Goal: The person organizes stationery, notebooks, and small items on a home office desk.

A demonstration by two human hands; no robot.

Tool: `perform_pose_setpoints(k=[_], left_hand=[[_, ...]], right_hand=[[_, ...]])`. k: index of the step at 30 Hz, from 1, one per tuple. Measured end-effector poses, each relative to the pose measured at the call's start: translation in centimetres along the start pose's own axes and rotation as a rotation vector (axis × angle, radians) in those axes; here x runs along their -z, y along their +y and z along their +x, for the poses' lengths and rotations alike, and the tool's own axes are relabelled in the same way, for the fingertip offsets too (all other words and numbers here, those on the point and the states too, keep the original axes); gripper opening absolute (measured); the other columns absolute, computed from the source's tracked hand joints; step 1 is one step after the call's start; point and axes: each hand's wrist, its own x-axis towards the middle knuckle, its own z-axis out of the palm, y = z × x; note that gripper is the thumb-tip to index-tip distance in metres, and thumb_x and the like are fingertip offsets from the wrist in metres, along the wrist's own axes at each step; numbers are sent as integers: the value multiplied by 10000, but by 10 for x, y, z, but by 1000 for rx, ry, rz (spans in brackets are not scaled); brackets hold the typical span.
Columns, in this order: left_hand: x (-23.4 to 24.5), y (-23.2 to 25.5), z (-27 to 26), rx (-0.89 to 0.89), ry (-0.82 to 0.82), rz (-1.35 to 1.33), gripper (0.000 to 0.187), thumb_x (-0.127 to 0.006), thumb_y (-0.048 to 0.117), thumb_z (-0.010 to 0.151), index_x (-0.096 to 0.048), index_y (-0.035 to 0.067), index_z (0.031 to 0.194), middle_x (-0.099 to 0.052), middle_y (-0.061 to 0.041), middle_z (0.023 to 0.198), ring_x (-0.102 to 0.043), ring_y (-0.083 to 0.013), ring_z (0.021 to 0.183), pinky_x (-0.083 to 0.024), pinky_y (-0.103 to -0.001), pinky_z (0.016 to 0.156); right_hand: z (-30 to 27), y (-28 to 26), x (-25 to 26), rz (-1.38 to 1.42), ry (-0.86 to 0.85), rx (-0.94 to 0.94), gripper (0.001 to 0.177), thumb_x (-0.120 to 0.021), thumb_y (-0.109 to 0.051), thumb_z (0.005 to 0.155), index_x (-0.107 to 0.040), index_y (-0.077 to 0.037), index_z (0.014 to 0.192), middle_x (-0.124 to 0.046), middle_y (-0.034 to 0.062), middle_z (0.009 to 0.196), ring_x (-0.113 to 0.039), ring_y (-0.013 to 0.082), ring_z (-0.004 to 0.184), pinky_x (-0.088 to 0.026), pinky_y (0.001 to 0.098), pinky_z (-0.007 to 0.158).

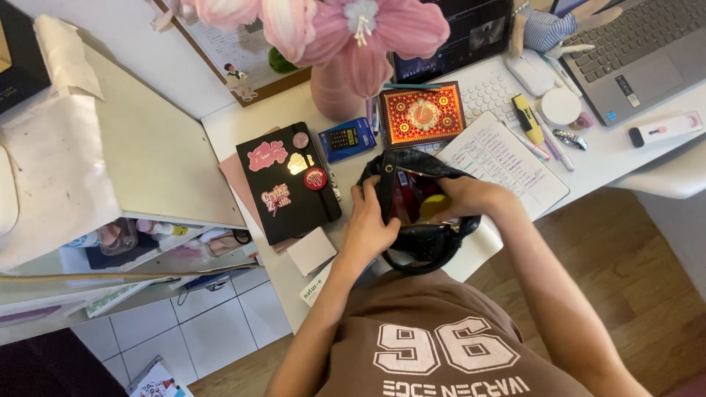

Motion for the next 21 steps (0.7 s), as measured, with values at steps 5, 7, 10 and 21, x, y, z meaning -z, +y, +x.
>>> perform_pose_setpoints(k=[5, 7, 10, 21], left_hand=[[12, 10, 12, 137, -15, -208, 653, -657, 75, 803, -418, 56, 1410, -459, -227, 1251, -688, -399, 910, -602, -469, 789], [16, 6, 16, 303, -103, -361, 563, -606, 81, 834, -435, 57, 1369, -469, -197, 1221, -715, -363, 805, -624, -465, 688], [0, -39, 18, 155, -176, -988, 346, -707, 122, 912, -500, -30, 1143, -560, -160, 1003, -669, -242, 749, -639, -470, 670], [-9, -45, -25, 183, -657, -381, 292, -458, 205, 1046, -676, 16, 1094, -718, -129, 988, -679, -295, 758, -600, -423, 698]], right_hand=[[-20, 2, 5, -3, -153, 134, 509, -644, -390, 926, -617, -186, 1391, -745, 98, 1244, -706, 248, 1117, -531, 360, 989], [-45, -10, 11, -26, -191, 171, 435, -587, -351, 972, -642, -197, 1375, -764, 80, 1233, -723, 230, 1096, -536, 350, 988], [-83, -29, 13, -110, -156, 167, 452, -647, -290, 926, -592, -150, 1352, -713, 84, 1212, -704, 230, 1095, -545, 353, 983], [-60, 2, -65, -497, 341, 510, 353, -732, -218, 807, -656, -36, 1099, -689, 112, 1062, -622, 269, 1052, -497, 392, 939]])
